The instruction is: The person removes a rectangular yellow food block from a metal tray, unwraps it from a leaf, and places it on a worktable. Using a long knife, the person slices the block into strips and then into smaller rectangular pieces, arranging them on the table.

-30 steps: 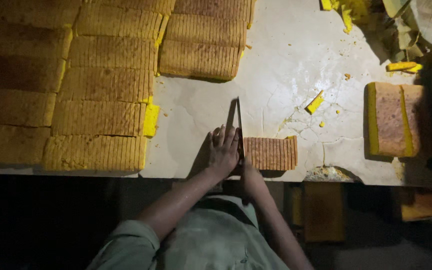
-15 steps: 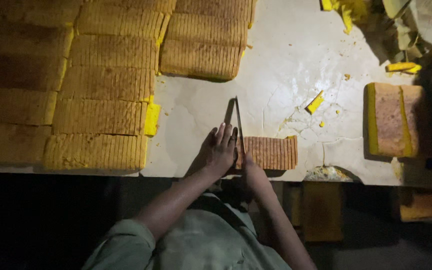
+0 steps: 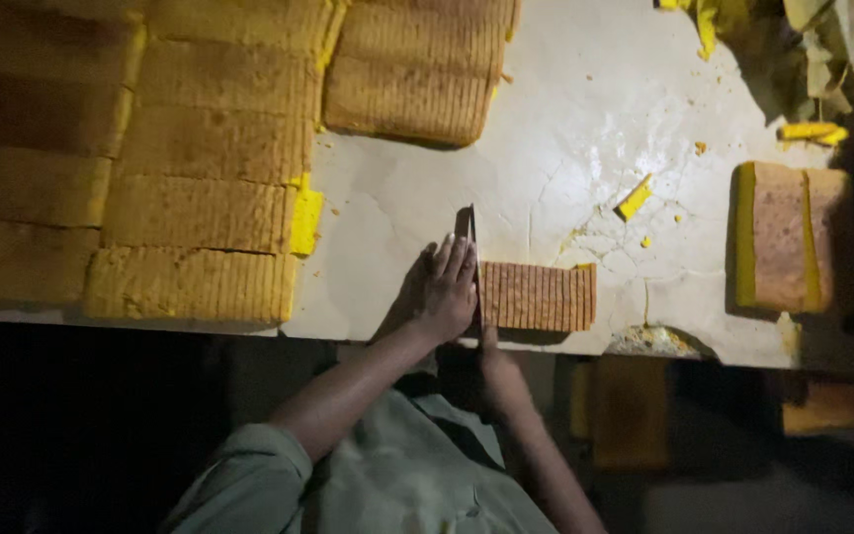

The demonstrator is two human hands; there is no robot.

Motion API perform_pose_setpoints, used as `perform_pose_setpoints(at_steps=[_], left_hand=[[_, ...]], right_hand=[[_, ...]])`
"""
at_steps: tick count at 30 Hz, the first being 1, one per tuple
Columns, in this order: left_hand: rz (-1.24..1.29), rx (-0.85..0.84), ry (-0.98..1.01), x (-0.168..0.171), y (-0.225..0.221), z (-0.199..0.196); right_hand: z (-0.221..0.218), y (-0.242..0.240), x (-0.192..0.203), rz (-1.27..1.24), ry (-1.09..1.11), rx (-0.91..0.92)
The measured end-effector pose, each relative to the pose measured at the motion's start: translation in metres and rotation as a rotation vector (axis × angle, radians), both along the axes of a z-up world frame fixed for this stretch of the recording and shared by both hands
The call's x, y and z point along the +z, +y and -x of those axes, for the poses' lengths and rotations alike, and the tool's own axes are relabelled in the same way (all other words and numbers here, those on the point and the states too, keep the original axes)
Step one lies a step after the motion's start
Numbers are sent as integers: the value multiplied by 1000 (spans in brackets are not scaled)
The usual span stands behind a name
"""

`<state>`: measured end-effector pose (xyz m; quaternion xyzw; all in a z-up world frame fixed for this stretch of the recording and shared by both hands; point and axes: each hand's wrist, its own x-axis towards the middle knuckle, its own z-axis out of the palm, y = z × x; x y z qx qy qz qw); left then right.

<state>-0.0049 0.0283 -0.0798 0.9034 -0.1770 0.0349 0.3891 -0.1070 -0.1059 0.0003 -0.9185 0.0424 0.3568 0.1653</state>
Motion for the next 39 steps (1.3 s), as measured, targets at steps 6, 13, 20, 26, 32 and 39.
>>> perform_pose_setpoints(at_steps=[6, 13, 20, 26, 32, 39], left_hand=[[-59, 83, -72, -8, 3, -2], [-235, -92, 116, 47, 26, -1], [-244, -83, -3, 35, 31, -11], [-195, -18, -29, 51, 44, -6], [-213, -102, 30, 81, 53, -12], [-96, -37, -118, 41, 54, -10]], right_hand=[[-39, -2, -23, -241, -246, -117], [78, -10, 0, -328, -32, -233], [-41, 16, -7, -235, -238, -62], [-13, 19, 12, -237, -220, -110], [82, -12, -25, -361, -138, -67], [-44, 11, -33, -219, -292, 57]])
